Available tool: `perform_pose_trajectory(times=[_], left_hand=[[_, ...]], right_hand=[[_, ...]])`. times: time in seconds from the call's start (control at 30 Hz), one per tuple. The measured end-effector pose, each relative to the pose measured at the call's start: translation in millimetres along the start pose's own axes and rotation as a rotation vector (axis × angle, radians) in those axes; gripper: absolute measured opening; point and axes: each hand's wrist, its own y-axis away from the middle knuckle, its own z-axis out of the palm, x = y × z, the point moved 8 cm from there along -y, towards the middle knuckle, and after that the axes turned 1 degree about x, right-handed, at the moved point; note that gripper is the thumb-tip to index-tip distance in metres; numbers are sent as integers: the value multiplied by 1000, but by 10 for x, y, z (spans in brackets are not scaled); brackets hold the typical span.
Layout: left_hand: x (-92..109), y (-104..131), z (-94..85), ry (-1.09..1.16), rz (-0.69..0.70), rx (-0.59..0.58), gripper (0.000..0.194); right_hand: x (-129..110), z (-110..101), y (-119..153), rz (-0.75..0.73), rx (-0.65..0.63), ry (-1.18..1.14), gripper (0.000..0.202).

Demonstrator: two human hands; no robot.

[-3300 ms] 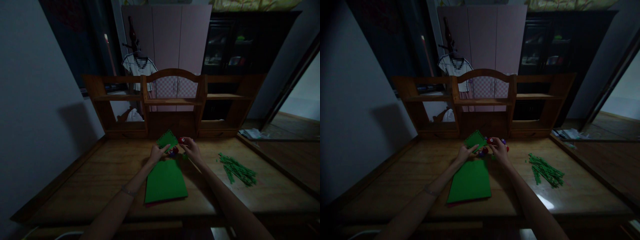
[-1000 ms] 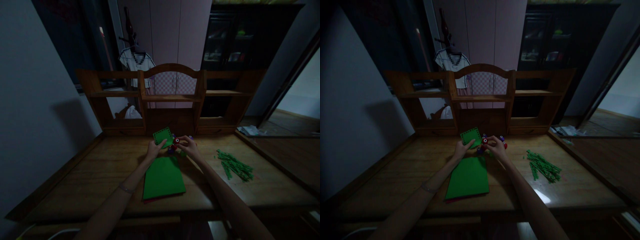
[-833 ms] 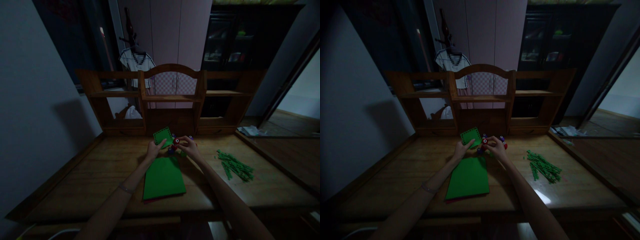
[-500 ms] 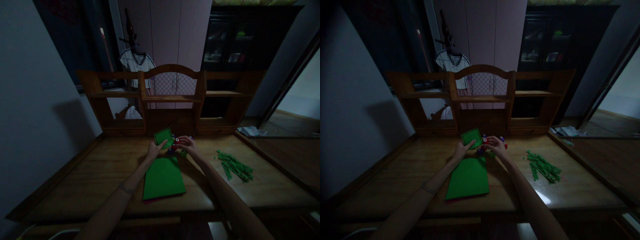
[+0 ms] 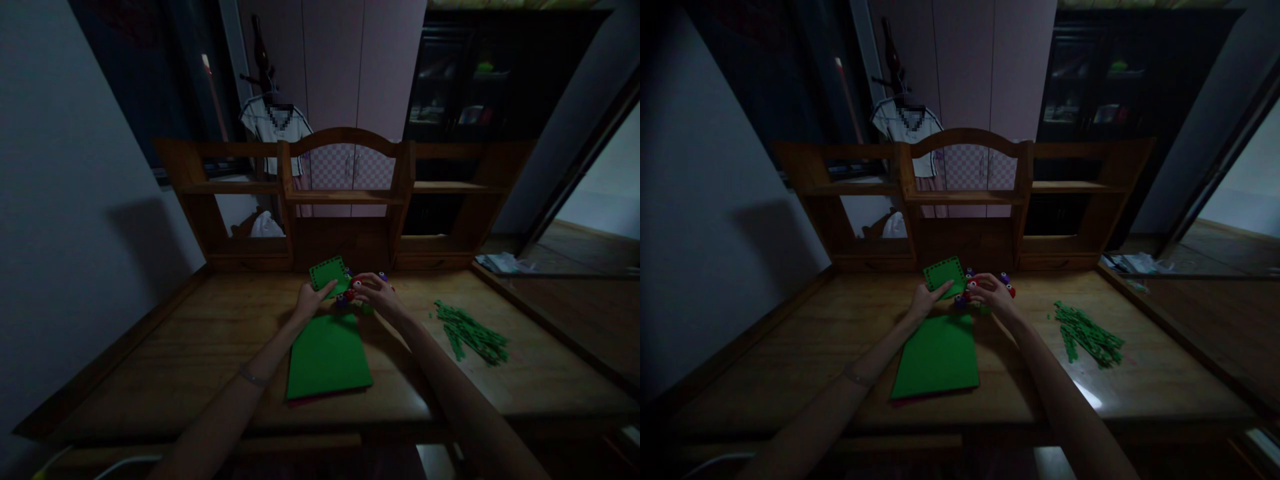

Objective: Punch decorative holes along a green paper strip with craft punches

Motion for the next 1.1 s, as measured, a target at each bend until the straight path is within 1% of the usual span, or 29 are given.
perform_pose_trajectory(times=[0.13, 0.27, 0.4, 0.57, 0.67, 0.77, 0.93, 1.1], left_hand=[[25, 9, 31, 6, 14, -30, 37], [18, 14, 58, -11, 21, -54, 37], [13, 34, 108, -35, 35, -85, 36], [55, 68, 171, -25, 75, -132, 36], [53, 68, 160, -30, 65, -122, 35], [44, 50, 123, -23, 61, -86, 36], [52, 28, 85, 0, 89, -57, 36], [76, 23, 76, -43, 138, -51, 34]], right_hand=[[36, -69, -21, 24, 34, 50, 42], [52, -122, -41, 44, 42, 115, 40], [30, -137, -41, 30, 58, 106, 40], [7, -118, -36, 6, 68, 84, 39], [9, -92, -34, 11, 55, 76, 37], [-11, -62, -18, 1, 32, 71, 36], [-36, -30, 10, -2, -4, 109, 39], [-4, -66, -16, 3, 0, 152, 41]])
